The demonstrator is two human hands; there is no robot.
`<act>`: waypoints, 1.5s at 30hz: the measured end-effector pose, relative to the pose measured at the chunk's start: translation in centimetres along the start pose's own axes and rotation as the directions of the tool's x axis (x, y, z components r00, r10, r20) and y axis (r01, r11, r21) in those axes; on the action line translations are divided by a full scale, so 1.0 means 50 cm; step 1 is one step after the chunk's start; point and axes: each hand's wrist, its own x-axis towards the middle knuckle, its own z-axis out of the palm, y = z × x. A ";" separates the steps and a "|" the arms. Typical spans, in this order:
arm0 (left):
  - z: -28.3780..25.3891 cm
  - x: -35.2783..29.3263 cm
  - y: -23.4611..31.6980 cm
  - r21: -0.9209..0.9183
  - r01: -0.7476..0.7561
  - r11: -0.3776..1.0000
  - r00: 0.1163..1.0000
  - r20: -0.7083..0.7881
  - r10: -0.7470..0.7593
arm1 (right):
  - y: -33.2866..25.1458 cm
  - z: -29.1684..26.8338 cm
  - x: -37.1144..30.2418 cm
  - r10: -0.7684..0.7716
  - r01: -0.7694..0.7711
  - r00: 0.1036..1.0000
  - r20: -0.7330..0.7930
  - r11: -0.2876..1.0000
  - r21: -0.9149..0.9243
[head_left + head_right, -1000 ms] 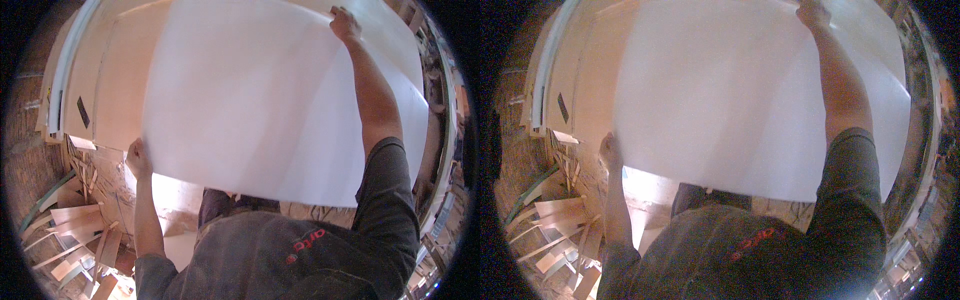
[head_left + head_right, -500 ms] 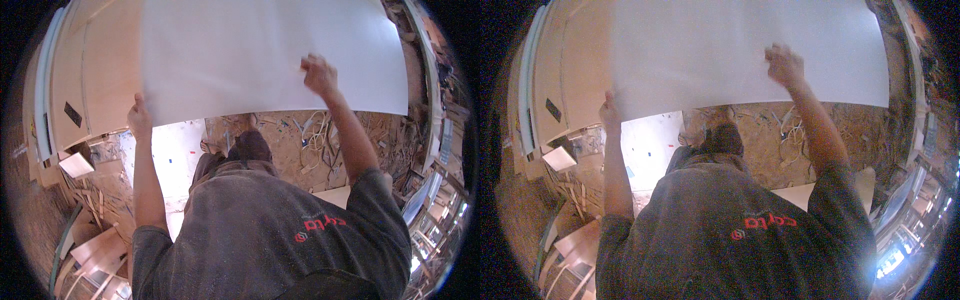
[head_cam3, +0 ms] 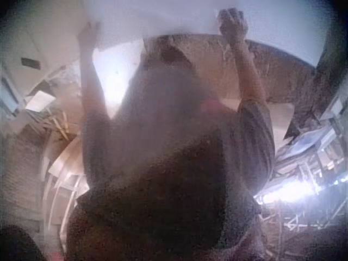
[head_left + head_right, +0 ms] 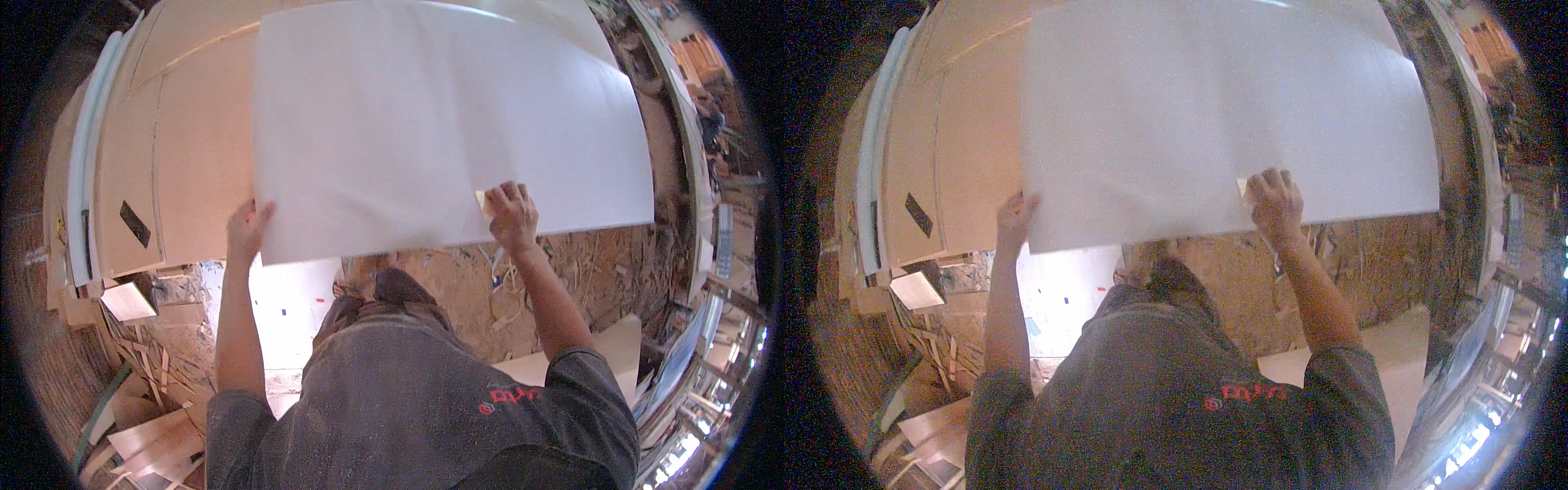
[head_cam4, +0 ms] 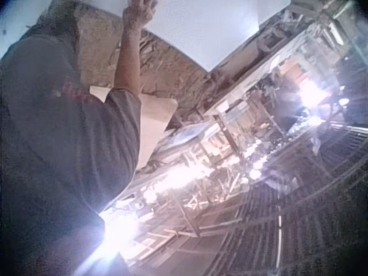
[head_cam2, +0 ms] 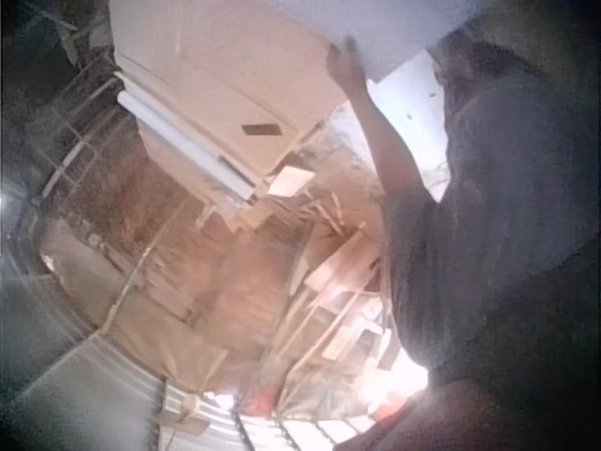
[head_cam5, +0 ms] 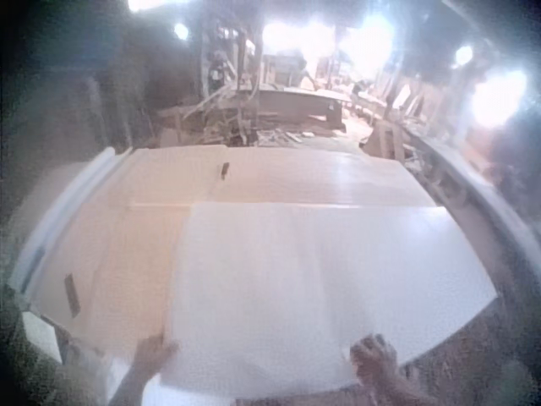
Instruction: The person applies a white vinyl sheet to a wooden cabinet door, smoothing it with a small block to remove air bubbles. They then trim the excess vinyl along the edges using a utility knife.
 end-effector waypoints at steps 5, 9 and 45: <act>-0.007 -0.055 -0.001 -0.173 0.108 0.979 0.986 -0.105 -0.128 | -0.006 0.073 0.239 -0.023 0.022 0.999 -0.044 0.999 -0.029; 0.000 -0.043 0.026 -0.281 0.164 0.946 0.980 -0.067 -0.190 | 0.046 0.131 0.509 -0.051 0.041 0.995 -0.084 0.992 -0.119; 0.001 -0.005 -0.047 -0.317 0.049 0.947 0.999 0.035 -0.040 | -0.133 -0.004 -0.257 -0.060 0.017 0.958 0.279 0.988 0.153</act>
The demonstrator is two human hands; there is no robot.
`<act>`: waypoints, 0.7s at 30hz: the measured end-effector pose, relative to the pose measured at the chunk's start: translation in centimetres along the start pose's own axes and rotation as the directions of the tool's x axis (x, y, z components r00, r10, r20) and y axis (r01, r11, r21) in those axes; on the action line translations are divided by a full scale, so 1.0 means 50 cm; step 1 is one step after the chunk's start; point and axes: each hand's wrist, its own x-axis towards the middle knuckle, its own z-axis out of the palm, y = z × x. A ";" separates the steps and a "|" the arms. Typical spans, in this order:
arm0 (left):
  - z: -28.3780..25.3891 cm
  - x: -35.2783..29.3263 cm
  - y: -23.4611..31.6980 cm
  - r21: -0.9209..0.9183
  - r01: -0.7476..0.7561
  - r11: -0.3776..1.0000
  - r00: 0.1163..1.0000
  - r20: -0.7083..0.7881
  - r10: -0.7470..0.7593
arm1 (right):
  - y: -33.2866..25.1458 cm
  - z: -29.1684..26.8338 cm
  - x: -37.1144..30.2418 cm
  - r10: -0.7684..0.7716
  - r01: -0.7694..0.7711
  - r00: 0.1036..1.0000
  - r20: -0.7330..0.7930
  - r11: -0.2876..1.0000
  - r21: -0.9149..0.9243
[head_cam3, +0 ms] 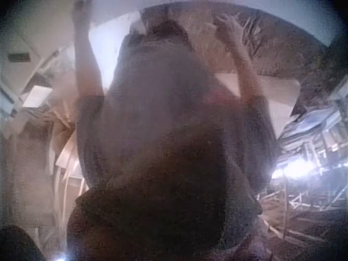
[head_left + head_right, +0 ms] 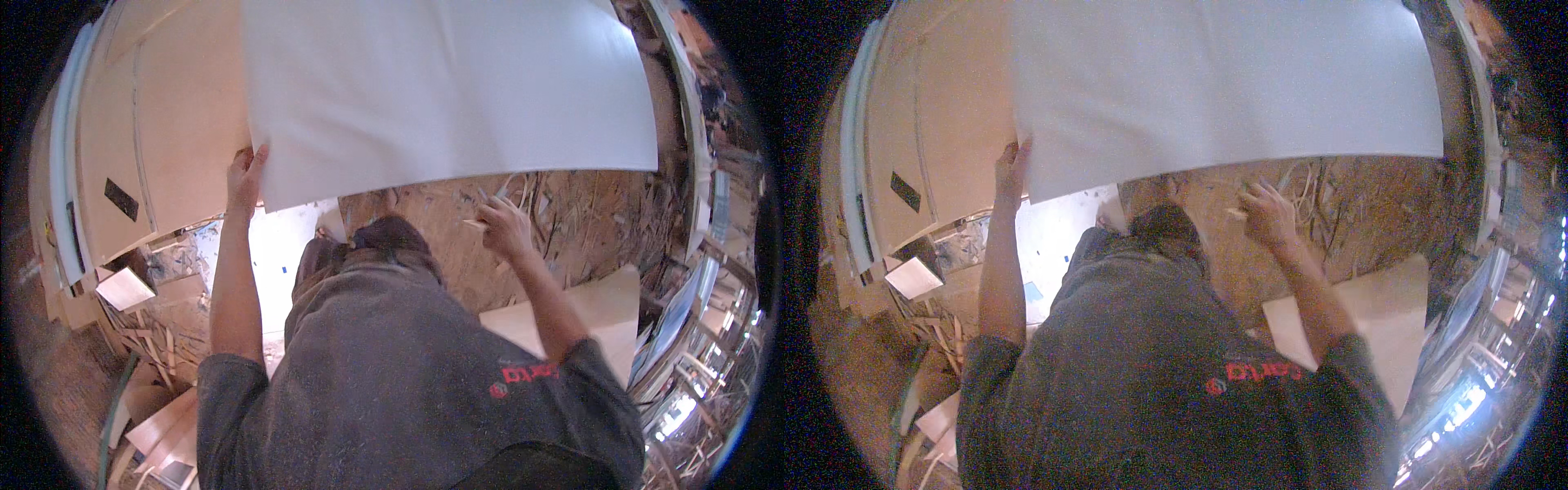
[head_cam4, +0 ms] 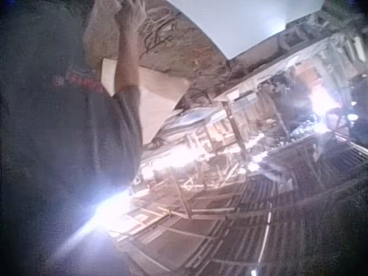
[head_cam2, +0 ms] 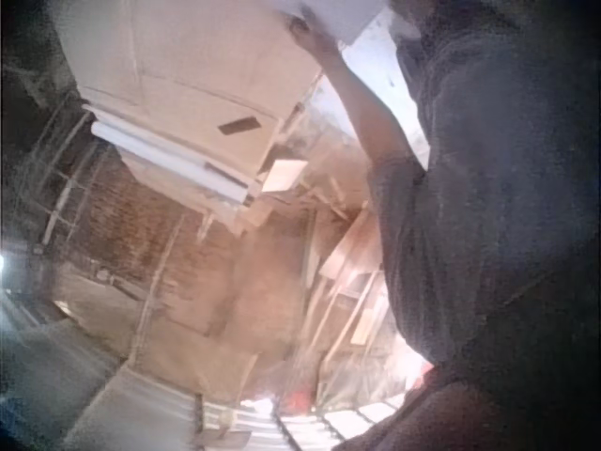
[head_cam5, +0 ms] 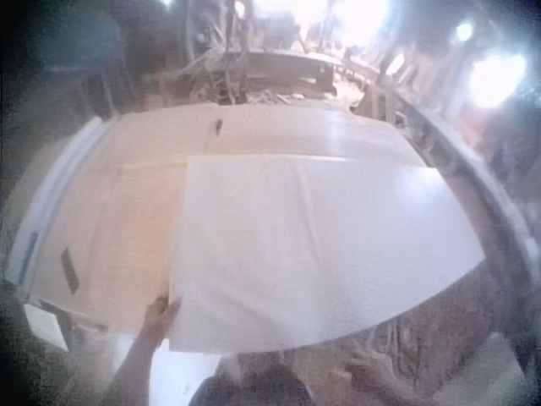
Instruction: The person applies a white vinyl sheet to a wooden cabinet door, smoothing it with a small block to remove air bubbles. They then trim the excess vinyl along the edges using a utility knife.
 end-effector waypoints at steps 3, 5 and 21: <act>-0.001 -0.004 0.012 0.090 -0.051 0.995 0.999 0.019 0.049 | 0.004 -0.073 0.039 0.207 -0.217 0.939 -0.274 0.976 -0.009; 0.000 -0.007 0.020 0.034 -0.048 0.998 0.998 0.030 0.047 | 0.015 -0.101 0.078 0.196 -0.232 0.923 -0.332 0.970 -0.072; -0.015 -0.034 0.054 0.082 0.125 0.989 0.992 -0.042 -0.122 | 0.242 -0.124 0.808 -0.015 -0.093 0.932 -0.363 0.956 -0.277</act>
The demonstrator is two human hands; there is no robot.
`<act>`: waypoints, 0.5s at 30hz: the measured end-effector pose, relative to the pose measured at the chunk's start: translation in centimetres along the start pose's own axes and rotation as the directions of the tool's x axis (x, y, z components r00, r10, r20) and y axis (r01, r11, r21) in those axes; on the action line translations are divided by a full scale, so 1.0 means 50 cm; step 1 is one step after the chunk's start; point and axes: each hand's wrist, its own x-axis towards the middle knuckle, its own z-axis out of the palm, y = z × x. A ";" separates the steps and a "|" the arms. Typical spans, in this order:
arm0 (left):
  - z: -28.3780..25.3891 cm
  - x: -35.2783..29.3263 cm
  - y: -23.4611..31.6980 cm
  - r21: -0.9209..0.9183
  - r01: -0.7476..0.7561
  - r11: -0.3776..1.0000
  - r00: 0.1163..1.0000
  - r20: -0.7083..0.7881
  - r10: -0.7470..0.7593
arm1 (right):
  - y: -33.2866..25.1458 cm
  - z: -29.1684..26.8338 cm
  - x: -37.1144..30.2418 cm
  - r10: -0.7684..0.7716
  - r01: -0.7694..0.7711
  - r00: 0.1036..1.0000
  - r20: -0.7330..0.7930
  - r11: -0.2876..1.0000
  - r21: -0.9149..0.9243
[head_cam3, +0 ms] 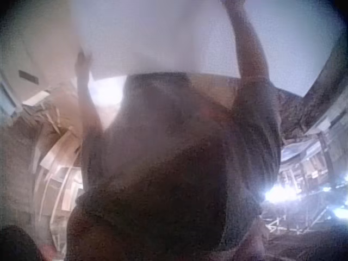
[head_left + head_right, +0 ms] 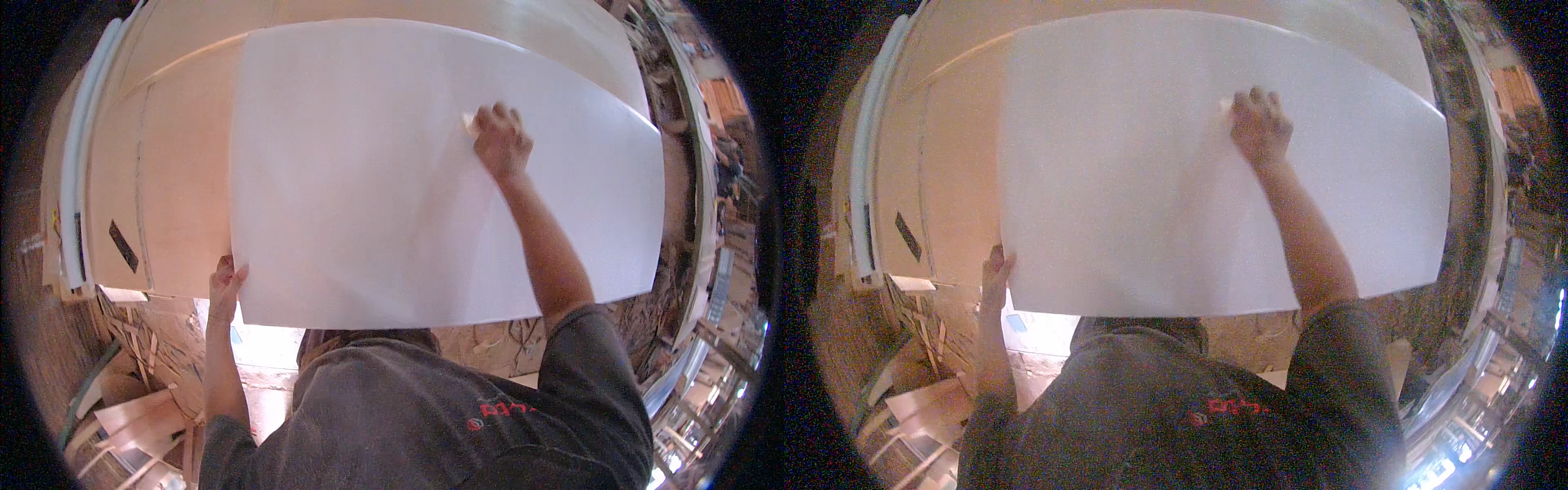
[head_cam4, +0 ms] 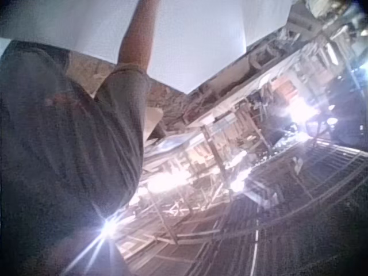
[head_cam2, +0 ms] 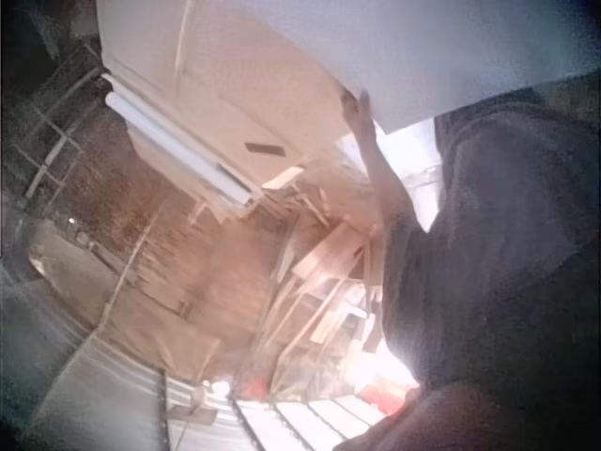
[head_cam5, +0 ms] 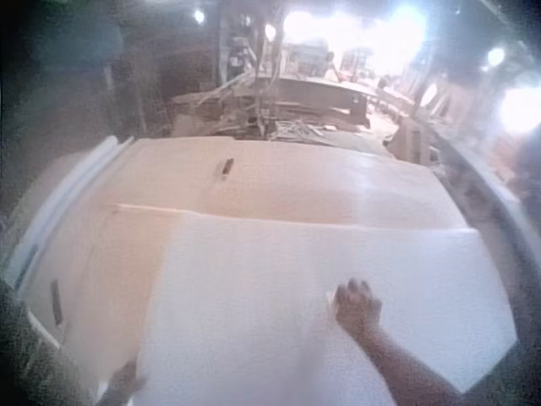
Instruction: The person applies a white vinyl sheet to a wooden cabinet door, smoothing it with a small block to remove air bubbles. They then trim the excess vinyl along the edges using a utility knife.
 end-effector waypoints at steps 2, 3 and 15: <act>-0.005 0.000 -0.003 -0.037 0.102 0.994 0.995 0.025 -0.101 | 0.031 0.039 0.127 -0.016 0.016 1.000 0.010 0.999 -0.033; -0.011 -0.005 -0.005 -0.052 0.156 0.986 0.987 0.037 -0.154 | 0.041 0.054 0.180 -0.035 0.035 0.999 -0.012 0.999 -0.039; -0.015 -0.004 -0.017 -0.064 0.080 0.995 0.997 0.004 -0.080 | 0.077 0.109 0.322 -0.041 0.050 0.994 -0.104 0.994 0.093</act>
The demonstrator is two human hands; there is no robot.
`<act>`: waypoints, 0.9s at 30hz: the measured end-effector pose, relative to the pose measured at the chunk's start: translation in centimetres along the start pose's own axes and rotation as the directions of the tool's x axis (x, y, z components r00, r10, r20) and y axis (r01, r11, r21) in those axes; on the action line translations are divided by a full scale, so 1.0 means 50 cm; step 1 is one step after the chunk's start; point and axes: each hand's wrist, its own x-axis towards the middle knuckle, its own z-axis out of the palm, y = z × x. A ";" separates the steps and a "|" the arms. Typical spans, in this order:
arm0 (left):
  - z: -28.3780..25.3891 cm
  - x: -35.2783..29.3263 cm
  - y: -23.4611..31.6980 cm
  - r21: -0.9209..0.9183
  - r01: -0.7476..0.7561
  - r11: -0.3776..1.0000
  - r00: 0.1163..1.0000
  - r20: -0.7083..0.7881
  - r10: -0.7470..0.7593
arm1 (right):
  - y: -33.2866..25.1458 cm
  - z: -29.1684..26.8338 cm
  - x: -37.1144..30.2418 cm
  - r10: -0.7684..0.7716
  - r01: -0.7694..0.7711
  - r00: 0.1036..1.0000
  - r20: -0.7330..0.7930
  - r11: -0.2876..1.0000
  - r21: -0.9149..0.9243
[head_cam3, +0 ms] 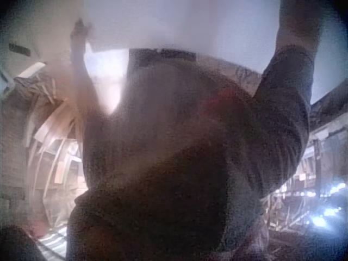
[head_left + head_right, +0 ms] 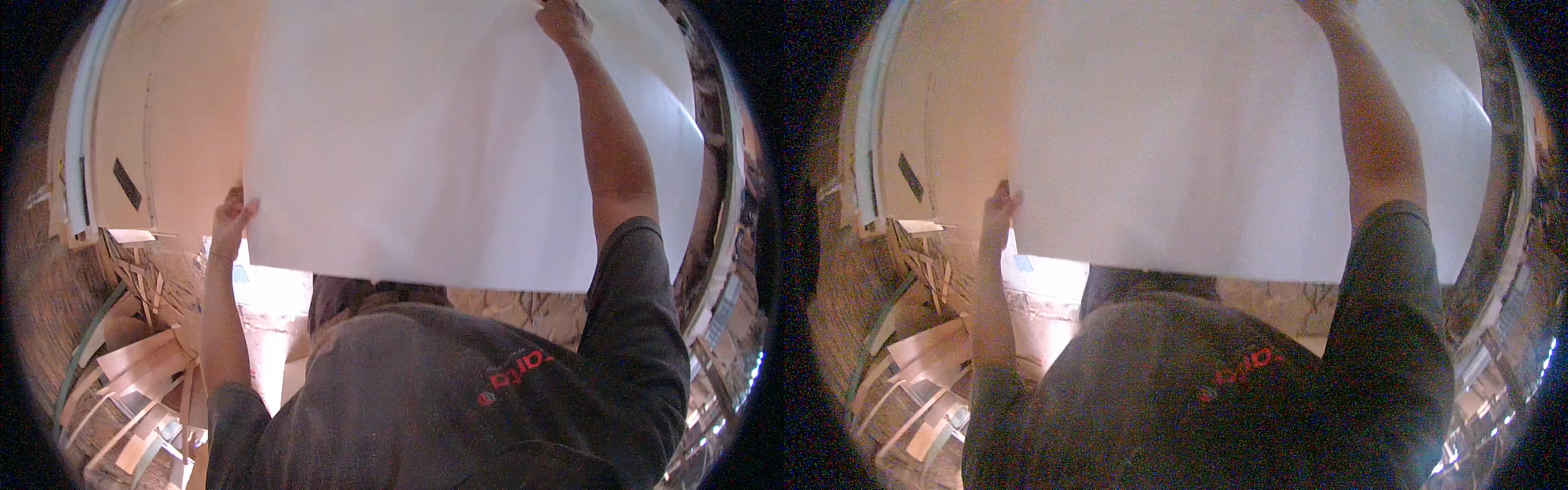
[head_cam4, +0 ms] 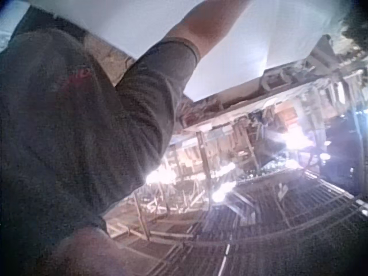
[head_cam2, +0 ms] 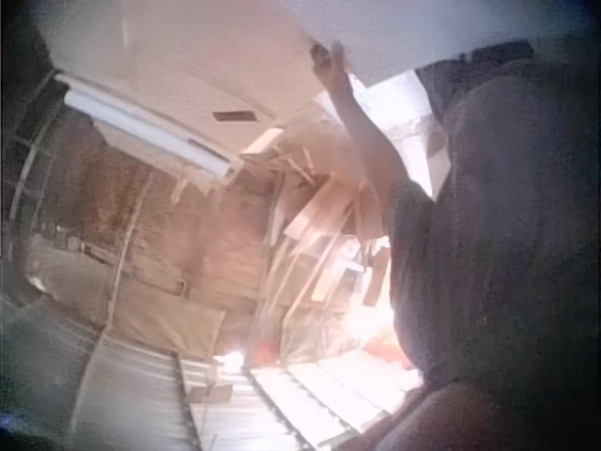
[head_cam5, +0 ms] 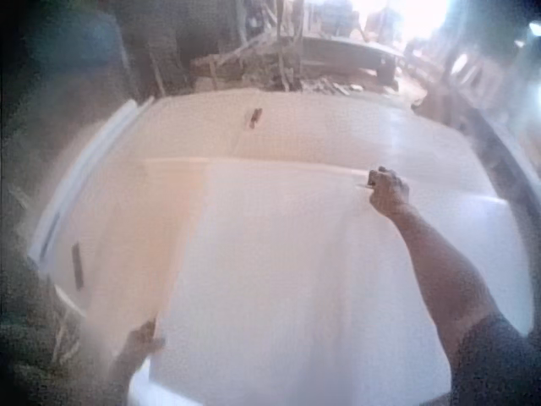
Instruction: The person applies a white vinyl sheet to a wooden cabinet door, smoothing it with a small block to remove air bubbles. They then trim the excess vinyl along the edges using a utility knife.
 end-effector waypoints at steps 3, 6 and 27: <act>0.009 0.008 0.008 0.031 -0.052 0.998 0.998 0.041 0.050 | -0.072 -0.112 -0.136 0.149 -0.147 0.974 0.170 0.989 -0.025; 0.025 0.010 0.011 0.071 -0.123 0.990 0.992 0.033 0.121 | -0.103 -0.172 -0.318 0.141 -0.080 0.928 0.344 0.979 -0.186; -0.023 0.255 -0.077 0.250 -0.523 0.815 0.795 -0.204 0.572 | -0.309 -0.347 -0.776 0.000 -0.015 0.982 0.190 0.997 0.079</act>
